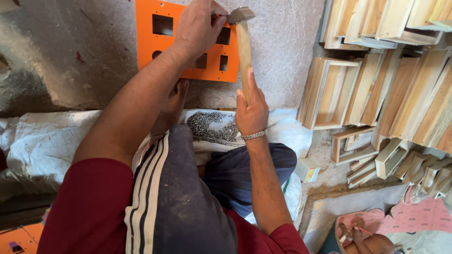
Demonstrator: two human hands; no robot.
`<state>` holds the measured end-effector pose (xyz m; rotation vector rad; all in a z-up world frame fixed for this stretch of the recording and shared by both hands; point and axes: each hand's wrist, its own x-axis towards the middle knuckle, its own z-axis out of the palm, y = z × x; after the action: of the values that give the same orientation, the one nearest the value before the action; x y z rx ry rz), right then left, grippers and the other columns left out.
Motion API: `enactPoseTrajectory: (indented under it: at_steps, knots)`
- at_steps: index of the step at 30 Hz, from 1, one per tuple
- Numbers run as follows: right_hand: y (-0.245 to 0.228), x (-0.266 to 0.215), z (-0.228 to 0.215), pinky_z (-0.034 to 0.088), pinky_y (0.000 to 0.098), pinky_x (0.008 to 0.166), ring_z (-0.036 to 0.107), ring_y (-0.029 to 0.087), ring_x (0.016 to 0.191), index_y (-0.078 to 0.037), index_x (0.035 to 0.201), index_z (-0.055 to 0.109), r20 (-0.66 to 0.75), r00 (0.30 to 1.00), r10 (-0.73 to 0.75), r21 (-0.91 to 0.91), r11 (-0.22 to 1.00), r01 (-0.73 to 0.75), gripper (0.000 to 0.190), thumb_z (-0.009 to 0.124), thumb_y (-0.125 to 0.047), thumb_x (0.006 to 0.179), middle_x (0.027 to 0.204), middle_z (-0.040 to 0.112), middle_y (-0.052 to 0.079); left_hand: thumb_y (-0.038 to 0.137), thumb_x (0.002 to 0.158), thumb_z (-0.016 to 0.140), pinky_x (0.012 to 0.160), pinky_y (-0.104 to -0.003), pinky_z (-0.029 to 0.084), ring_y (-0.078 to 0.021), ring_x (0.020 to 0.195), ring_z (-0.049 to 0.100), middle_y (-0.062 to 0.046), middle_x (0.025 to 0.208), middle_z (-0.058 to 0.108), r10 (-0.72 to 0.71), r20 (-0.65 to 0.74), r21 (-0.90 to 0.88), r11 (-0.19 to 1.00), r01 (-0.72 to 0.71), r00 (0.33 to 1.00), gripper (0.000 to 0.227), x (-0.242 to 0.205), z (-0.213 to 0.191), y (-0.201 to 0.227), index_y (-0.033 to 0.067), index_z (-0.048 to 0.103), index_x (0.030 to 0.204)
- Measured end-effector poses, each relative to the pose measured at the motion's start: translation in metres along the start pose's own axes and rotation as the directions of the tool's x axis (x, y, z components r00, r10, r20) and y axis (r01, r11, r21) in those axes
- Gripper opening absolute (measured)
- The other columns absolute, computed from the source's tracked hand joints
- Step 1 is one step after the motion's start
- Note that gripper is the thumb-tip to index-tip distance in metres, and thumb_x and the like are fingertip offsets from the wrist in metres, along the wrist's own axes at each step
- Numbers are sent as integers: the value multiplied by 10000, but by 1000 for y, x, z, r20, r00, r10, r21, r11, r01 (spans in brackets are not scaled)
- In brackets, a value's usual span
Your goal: The person assembles small wooden frames by placing them on colored plastic templates and hammering nails into the corners. They repeat this process with multiple frames and different colored templates.
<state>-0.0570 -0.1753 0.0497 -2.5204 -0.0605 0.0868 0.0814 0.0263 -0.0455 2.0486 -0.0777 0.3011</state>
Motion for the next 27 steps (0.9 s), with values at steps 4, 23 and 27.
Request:
enactPoseTrajectory:
  at_steps: [4, 23, 27]
  knots:
    - [-3, -4, -2, 568, 390, 987, 701, 291, 1176, -63, 1569, 448, 12, 1000, -15, 22, 1000, 15, 585, 625, -106, 1013, 1348, 681, 199, 118, 960, 773, 732, -421, 548, -285, 831, 699, -62, 906, 730, -4, 2, -34, 999, 5, 1000, 128, -3, -3, -3, 103, 657, 1011]
    - [-22, 17, 10, 543, 436, 758, 609, 284, 808, -25, 1201, 531, -114, 935, -336, -109, 939, 325, 249, 618, -34, 968, 839, 584, 145, 46, 1028, 591, 733, -547, 460, -430, 854, 622, -182, 940, 622, 73, -84, 15, 997, -72, 994, 207, -6, -1, -10, 87, 453, 1177]
    - [-10, 0, 9, 588, 401, 961, 715, 304, 1084, -15, 1561, 442, -223, 892, -392, -61, 919, 389, 520, 628, -55, 1077, 1343, 686, 221, 16, 1009, 561, 756, -545, 467, -444, 906, 621, -194, 1011, 627, 82, -99, -6, 997, -83, 992, 247, -4, 4, -8, 56, 413, 1202]
